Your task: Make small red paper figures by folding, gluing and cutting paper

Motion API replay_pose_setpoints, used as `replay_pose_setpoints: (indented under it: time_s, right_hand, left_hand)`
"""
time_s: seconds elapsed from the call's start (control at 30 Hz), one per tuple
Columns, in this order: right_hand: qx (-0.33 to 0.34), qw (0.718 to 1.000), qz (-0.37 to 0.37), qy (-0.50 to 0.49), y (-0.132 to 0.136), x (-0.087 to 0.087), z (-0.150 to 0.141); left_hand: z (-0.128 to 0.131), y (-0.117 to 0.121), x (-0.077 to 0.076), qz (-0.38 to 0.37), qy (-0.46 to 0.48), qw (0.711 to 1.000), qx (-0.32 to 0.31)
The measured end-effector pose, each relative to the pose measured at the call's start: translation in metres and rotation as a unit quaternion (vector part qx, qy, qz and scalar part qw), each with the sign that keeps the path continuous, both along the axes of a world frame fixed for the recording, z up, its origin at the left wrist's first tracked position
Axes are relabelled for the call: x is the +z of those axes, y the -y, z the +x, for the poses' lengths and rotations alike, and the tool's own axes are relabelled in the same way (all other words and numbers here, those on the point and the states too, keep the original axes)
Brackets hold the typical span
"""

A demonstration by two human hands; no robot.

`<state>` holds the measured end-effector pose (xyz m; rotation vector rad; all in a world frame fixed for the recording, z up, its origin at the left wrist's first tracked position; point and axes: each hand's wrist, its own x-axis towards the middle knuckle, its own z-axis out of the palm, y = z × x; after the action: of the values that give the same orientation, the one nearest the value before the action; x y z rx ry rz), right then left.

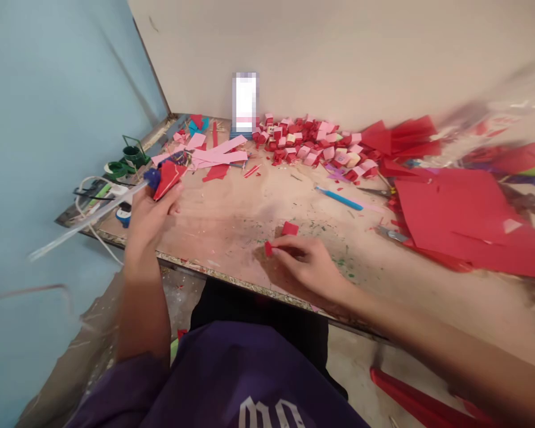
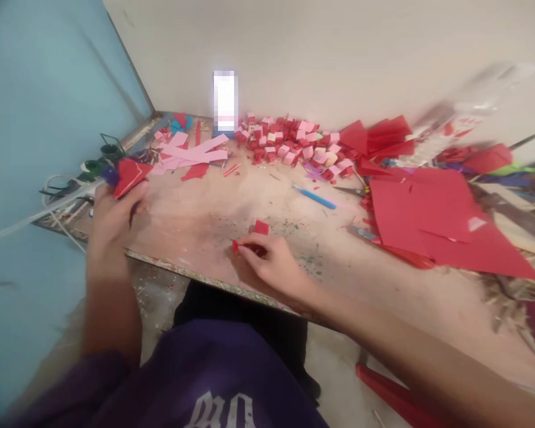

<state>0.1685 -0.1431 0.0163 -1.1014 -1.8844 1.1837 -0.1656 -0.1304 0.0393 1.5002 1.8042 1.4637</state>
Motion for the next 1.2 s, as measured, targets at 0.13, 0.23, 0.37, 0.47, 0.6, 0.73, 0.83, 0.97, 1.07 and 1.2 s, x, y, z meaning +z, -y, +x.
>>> replay_pose_setpoints:
  time_s: [0.13,0.23,0.37,0.47,0.6,0.73,0.83,0.97,1.07,1.2]
  right_hand:
    - [0.021,0.993,-0.09,-0.077,-0.014,-0.007,-0.05]
    - [0.029,0.985,-0.117,-0.122,-0.031,-0.015,-0.082]
    - [0.024,0.973,-0.147,-0.175,-0.045,-0.02,-0.101]
    - [0.02,0.964,-0.175,-0.199,-0.047,-0.019,-0.099]
    - [0.013,0.95,-0.212,-0.229,-0.047,-0.019,-0.093]
    - [0.011,0.94,-0.228,-0.255,-0.048,-0.022,-0.094]
    - [0.009,0.933,-0.234,-0.273,-0.049,-0.025,-0.095]
    - [0.003,0.929,-0.232,-0.287,-0.051,-0.027,-0.094]
    - [-0.001,0.928,-0.229,-0.292,-0.052,-0.026,-0.093]
    - [-0.001,0.928,-0.229,-0.293,-0.053,-0.027,-0.093]
  left_hand:
    - [0.012,0.03,-0.021,-0.051,0.286,0.942,-0.168]
    - [0.01,0.044,-0.034,-0.15,0.319,0.899,-0.259]
    - [0.004,0.044,-0.044,-0.202,0.303,0.884,-0.294]
    - [0.002,0.04,-0.046,-0.217,0.307,0.878,-0.296]
    - [0.0,0.041,-0.043,-0.239,0.312,0.871,-0.294]
    - [0.0,0.041,-0.039,-0.251,0.306,0.869,-0.297]
    - [0.0,0.04,-0.038,-0.257,0.299,0.868,-0.302]
    - [0.001,0.04,-0.038,-0.249,0.314,0.866,-0.299]
    - [0.0,0.04,-0.039,-0.237,0.323,0.865,-0.301]
    - [0.001,0.041,-0.037,-0.242,0.307,0.871,-0.297]
